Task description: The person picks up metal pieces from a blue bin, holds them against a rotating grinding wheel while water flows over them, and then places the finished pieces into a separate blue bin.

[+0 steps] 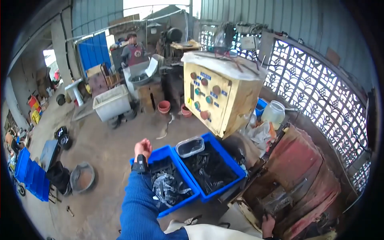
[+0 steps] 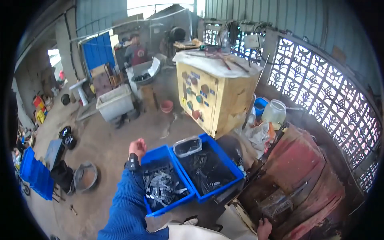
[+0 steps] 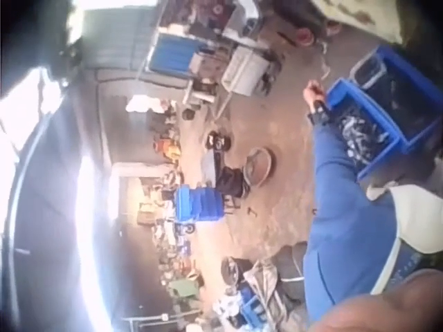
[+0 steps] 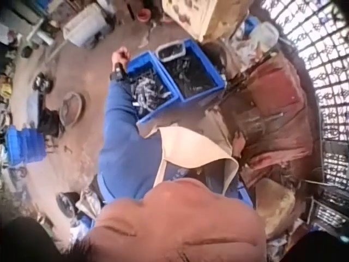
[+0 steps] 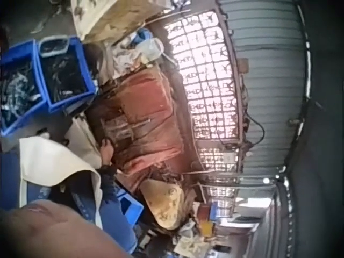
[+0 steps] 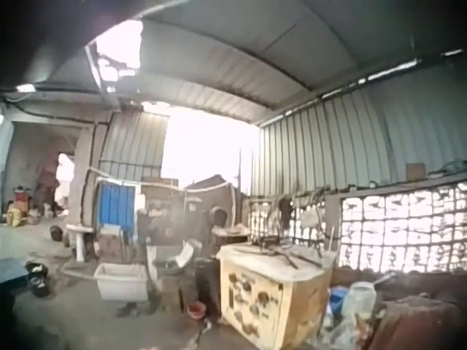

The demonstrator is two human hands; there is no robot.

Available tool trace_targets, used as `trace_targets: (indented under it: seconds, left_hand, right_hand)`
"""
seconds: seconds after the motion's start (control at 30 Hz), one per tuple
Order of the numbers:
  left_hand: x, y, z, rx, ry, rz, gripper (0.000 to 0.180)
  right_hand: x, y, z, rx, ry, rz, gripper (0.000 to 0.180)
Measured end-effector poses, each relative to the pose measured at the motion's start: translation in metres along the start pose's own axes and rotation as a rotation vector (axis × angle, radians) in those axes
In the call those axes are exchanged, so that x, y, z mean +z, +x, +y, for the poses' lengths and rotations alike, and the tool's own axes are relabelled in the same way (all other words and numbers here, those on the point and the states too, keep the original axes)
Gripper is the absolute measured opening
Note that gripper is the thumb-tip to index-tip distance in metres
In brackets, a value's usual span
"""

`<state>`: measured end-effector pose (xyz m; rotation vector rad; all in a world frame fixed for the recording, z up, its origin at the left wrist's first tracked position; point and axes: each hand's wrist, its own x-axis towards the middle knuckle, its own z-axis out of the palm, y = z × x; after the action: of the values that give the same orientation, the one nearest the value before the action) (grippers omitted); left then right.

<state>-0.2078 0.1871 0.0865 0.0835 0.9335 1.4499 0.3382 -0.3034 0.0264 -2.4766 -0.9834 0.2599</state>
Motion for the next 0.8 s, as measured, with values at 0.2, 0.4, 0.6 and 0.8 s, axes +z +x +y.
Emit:
trace_targets:
  seconds: [0.2, 0.4, 0.6, 0.8]
  left_hand:
    - [0.001, 0.01, -0.005, -0.031, 0.163, -0.044, 0.014]
    - [0.008, 0.013, -0.026, -0.001, 0.21, -0.123, 0.015]
    - [-0.003, -0.026, -0.101, -0.021, 0.465, -0.288, 0.02]
    - [0.019, -0.051, -0.192, -0.174, 0.924, -0.663, 0.012]
  right_hand:
    - [-0.006, 0.006, -0.004, 0.013, 0.032, 0.024, 0.023]
    - [-0.002, 0.009, -0.007, 0.064, 0.001, 0.009, 0.026]
    - [0.003, -0.005, -0.001, 0.077, 0.009, 0.05, 0.029]
    - [0.021, 0.003, 0.04, -0.07, -0.131, 0.15, 0.028]
